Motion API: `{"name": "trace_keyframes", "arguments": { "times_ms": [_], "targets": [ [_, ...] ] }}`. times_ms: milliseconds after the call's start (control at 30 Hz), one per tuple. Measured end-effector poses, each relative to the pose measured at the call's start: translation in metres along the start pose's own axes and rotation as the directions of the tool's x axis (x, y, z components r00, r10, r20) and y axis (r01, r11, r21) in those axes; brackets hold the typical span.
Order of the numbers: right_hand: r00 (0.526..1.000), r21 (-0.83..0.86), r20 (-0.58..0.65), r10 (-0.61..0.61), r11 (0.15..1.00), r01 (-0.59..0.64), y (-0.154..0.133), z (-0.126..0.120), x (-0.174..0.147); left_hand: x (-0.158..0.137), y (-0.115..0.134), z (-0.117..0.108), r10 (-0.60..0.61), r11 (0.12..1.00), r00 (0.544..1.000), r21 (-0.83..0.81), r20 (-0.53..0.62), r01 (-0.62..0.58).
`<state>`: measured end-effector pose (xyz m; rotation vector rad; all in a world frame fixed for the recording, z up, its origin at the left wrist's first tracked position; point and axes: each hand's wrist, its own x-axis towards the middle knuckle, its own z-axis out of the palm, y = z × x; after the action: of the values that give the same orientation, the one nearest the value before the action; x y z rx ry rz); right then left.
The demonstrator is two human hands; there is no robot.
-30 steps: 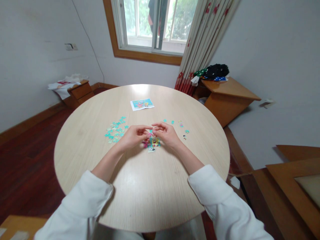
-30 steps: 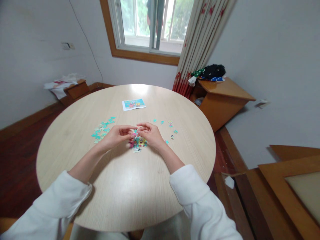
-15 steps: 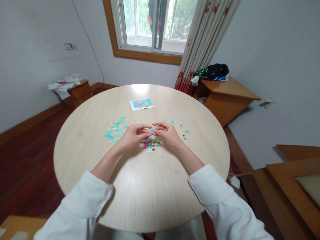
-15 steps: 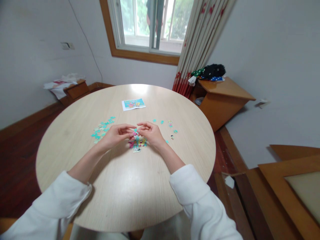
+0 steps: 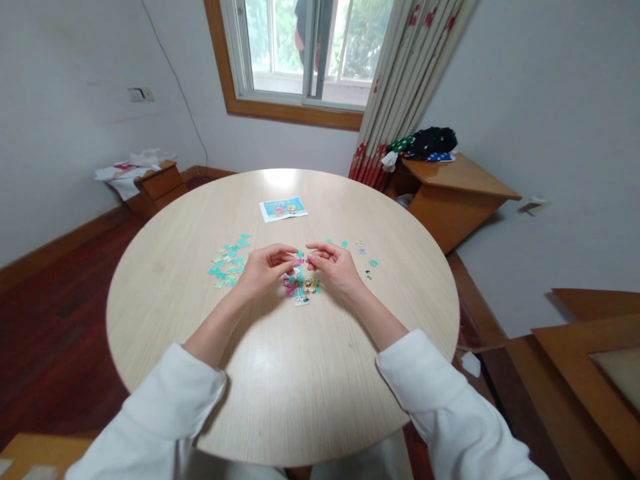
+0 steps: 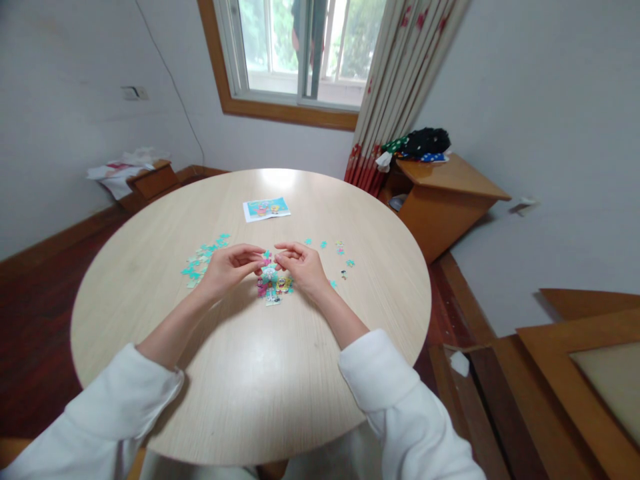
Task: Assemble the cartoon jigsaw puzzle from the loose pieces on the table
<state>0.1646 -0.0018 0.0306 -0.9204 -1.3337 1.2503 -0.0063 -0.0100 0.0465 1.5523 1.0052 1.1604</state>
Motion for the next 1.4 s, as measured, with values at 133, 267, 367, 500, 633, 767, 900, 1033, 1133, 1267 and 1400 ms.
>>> {"name": "trace_keyframes", "arguments": {
  "times_ms": [133, 267, 367, 500, 633, 767, 900, 1033, 1133, 1267, 1400],
  "targets": [
    [0.992, -0.097, -0.016, -0.127, 0.987, 0.125, -0.001, 0.003, -0.003, 0.0, -0.001, 0.0, 0.054, 0.999, 0.997, -0.003, -0.051, -0.055],
    [0.976, -0.15, 0.017, -0.219, 0.964, 0.219, -0.002, 0.006, -0.006, -0.001, -0.001, 0.0, 0.071, 0.997, 0.996, -0.011, -0.056, -0.071],
    [0.965, -0.191, 0.009, -0.263, 0.947, 0.26, -0.003, 0.007, -0.007, -0.001, -0.001, 0.0, 0.07, 0.997, 0.996, -0.018, -0.057, -0.071],
    [0.952, -0.223, 0.015, -0.305, 0.927, 0.3, -0.004, 0.006, -0.008, 0.0, -0.001, 0.0, 0.058, 0.998, 0.997, -0.002, -0.056, -0.059],
    [0.948, -0.242, 0.02, -0.318, 0.918, 0.314, -0.003, 0.006, -0.008, 0.0, -0.001, 0.0, 0.058, 0.998, 0.997, -0.011, -0.044, -0.058],
    [0.939, -0.285, 0.028, -0.342, 0.898, 0.336, -0.001, 0.005, -0.008, 0.001, -0.002, -0.001, 0.039, 0.999, 0.999, -0.025, -0.023, -0.04],
    [0.928, -0.35, 0.063, -0.367, 0.863, 0.365, 0.003, 0.003, -0.007, 0.003, -0.001, -0.008, 0.013, 0.999, 1.0, 0.029, 0.023, -0.014],
    [0.943, -0.423, 0.083, -0.322, 0.845, 0.326, 0.009, 0.001, -0.006, 0.006, 0.0, -0.022, -0.003, 0.979, 0.997, 0.202, 0.08, -0.013],
    [0.953, -0.488, 0.103, -0.286, 0.82, 0.299, 0.013, 0.0, -0.006, 0.007, -0.004, -0.029, -0.04, 0.929, 0.994, 0.37, 0.102, 0.0],
    [0.953, -0.548, 0.143, -0.266, 0.781, 0.3, 0.014, -0.001, -0.005, 0.007, -0.011, -0.032, -0.131, 0.9, 0.979, 0.433, 0.158, 0.05],
    [0.951, -0.564, 0.15, -0.269, 0.767, 0.306, 0.015, -0.001, -0.005, 0.007, -0.015, -0.034, -0.19, 0.904, 0.963, 0.418, 0.19, 0.096]
  ]
}}
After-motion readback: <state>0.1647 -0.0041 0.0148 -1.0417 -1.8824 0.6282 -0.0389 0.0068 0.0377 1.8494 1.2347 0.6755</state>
